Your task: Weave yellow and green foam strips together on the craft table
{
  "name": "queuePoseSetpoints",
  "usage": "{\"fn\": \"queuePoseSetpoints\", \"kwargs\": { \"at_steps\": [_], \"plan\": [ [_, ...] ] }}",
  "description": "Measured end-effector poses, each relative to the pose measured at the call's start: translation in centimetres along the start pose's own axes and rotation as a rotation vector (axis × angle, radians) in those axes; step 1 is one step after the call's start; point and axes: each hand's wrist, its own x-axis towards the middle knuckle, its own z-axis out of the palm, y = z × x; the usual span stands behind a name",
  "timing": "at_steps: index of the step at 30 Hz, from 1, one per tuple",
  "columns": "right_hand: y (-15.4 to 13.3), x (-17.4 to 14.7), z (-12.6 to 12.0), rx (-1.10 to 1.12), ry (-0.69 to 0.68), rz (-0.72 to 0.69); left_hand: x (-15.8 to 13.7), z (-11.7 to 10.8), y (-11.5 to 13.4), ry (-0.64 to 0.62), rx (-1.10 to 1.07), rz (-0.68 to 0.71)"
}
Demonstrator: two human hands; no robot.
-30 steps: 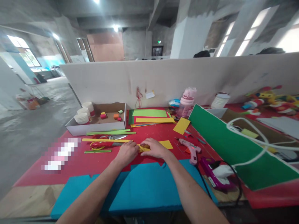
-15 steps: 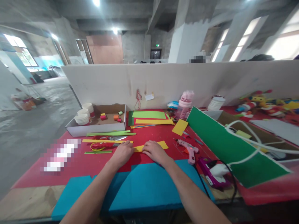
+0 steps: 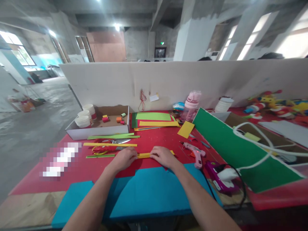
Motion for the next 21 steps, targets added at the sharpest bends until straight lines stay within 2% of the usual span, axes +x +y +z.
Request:
{"fn": "queuePoseSetpoints", "kwargs": {
  "at_steps": [4, 8, 12, 21],
  "plan": [
    [0.0, 0.6, -0.9, 0.018, -0.029, 0.088, 0.4, 0.0, 0.3, -0.021, -0.014, -0.145],
    [-0.6, 1.4, -1.5, -0.074, -0.061, 0.155, 0.8, 0.4, 1.2, -0.021, 0.13, -0.24],
    [-0.8, 1.9, -1.4, -0.096, -0.08, 0.225, 1.1, 0.8, 1.6, 0.034, 0.227, -0.235],
    [-1.5, 2.3, -1.2, -0.207, -0.172, 0.298, 1.2, 1.3, 1.7, 0.019, 0.287, -0.218]
  ]
}}
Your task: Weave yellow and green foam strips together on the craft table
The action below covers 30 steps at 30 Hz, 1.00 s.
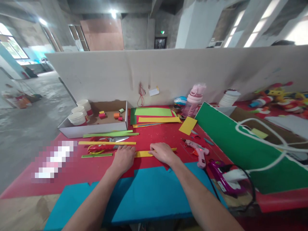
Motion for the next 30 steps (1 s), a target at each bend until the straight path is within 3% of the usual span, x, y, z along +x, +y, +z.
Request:
{"fn": "queuePoseSetpoints", "kwargs": {
  "at_steps": [30],
  "plan": [
    [-0.17, 0.7, -0.29, -0.077, -0.085, 0.019, 0.66, -0.4, 0.36, -0.113, 0.0, -0.019]
  ]
}}
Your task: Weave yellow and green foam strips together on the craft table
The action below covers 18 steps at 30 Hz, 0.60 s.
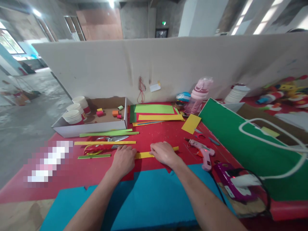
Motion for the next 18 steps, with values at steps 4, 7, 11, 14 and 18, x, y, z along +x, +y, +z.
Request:
{"fn": "queuePoseSetpoints", "kwargs": {
  "at_steps": [4, 7, 11, 14, 18],
  "plan": [
    [-0.03, -0.06, -0.27, -0.033, -0.007, 0.005, -0.02, -0.04, 0.06, 0.01, 0.009, 0.0],
    [0.0, -0.1, -0.35, -0.022, -0.007, 0.014, -0.02, 0.06, 0.1, 0.025, 0.023, 0.001],
    [-0.06, -0.06, -0.41, -0.015, -0.01, 0.022, -0.01, 0.31, 0.03, 0.028, 0.026, -0.001],
    [-0.09, 0.01, -0.43, -0.012, -0.009, 0.023, -0.23, 0.33, 0.09, 0.05, 0.041, -0.002],
    [-0.07, 0.05, -0.37, -0.012, 0.009, 0.022, -0.53, 0.07, 0.67, 0.271, 0.079, 0.042]
  ]
}}
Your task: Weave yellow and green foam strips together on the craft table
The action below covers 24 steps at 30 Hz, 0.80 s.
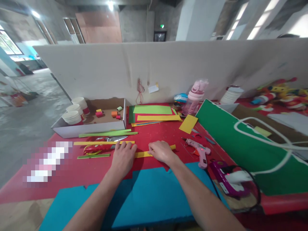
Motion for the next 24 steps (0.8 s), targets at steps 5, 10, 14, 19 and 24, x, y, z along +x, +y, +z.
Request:
{"fn": "queuePoseSetpoints", "kwargs": {
  "at_steps": [5, 10, 14, 19, 24],
  "plan": [
    [-0.3, 0.0, 0.2, 0.009, 0.032, 0.002, 0.4, 1.0, 1.1, 0.009, -0.187, 0.364],
    [1.3, -0.6, 0.4, 0.092, 0.097, 0.014, 0.5, 2.0, 1.8, -0.022, -0.173, 0.447],
    [4.7, -2.3, 1.0, 0.269, 0.161, 0.025, 0.2, 1.3, 2.2, -0.076, -0.115, 0.426],
    [7.1, -4.4, 2.8, 0.368, 0.378, -0.23, 0.2, 1.1, 2.7, -0.116, -0.093, 0.412],
    [7.0, -4.7, 3.9, 0.34, 0.445, -0.295, 0.2, 1.0, 2.8, -0.127, -0.085, 0.397]
  ]
}}
